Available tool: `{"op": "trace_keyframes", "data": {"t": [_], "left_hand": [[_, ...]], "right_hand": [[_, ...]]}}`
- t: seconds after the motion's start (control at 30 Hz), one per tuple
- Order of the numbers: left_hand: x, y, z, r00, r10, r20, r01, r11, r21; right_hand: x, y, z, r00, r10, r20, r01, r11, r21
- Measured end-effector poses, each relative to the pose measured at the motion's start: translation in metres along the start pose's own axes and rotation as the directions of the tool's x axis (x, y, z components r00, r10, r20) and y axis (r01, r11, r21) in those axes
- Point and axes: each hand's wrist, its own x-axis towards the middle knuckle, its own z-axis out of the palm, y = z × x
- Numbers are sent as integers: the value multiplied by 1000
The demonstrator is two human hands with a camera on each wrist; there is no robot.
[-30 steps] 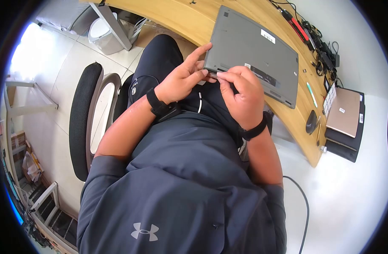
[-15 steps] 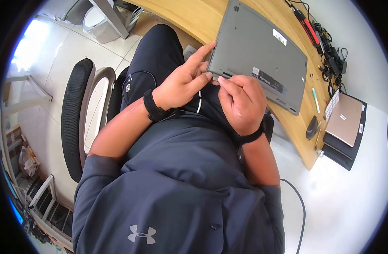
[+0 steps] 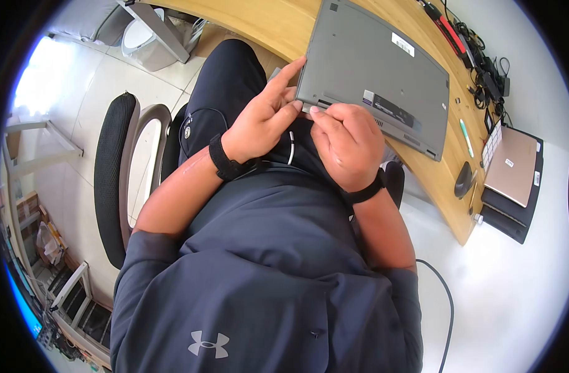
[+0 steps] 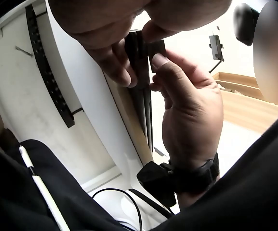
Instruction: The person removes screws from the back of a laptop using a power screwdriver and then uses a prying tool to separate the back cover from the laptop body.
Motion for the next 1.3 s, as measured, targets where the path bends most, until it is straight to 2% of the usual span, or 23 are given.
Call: {"op": "trace_keyframes", "data": {"t": [0.13,0.4,0.6,0.7,0.77,0.83,0.9,0.97,1.07,1.2,1.3], "left_hand": [[-1,2,5,1000,14,-28,-15,1000,-21],[-2,2,6,999,6,-53,-4,999,49],[-4,7,10,993,-27,-115,39,994,100],[-5,11,10,991,-69,-112,77,995,69],[-4,9,10,994,-36,-99,38,999,18],[-4,12,12,995,-1,-98,-2,999,-35],[0,30,18,994,23,-106,-16,998,66],[4,41,22,989,36,-141,-25,997,79],[7,55,31,981,54,-185,-38,995,88],[10,67,37,977,77,-201,-58,993,102],[12,71,41,971,78,-224,-55,993,108]], "right_hand": [[-3,-2,2,1000,-24,-3,24,999,-31],[-9,-1,6,999,-46,-7,45,997,-62],[-10,-2,5,998,-33,-58,33,999,-11],[-8,-3,-13,1000,-4,5,4,1000,11],[-3,-3,-37,990,130,-51,-132,991,-32],[-6,8,-58,971,201,-127,-205,979,-16],[-7,12,-74,958,245,-151,-242,970,37],[-5,12,-83,940,291,-180,-280,956,85],[3,15,-84,959,217,-185,-196,973,125],[20,14,-82,968,189,-166,-167,976,140],[29,15,-81,982,166,-95,-151,978,147]]}}
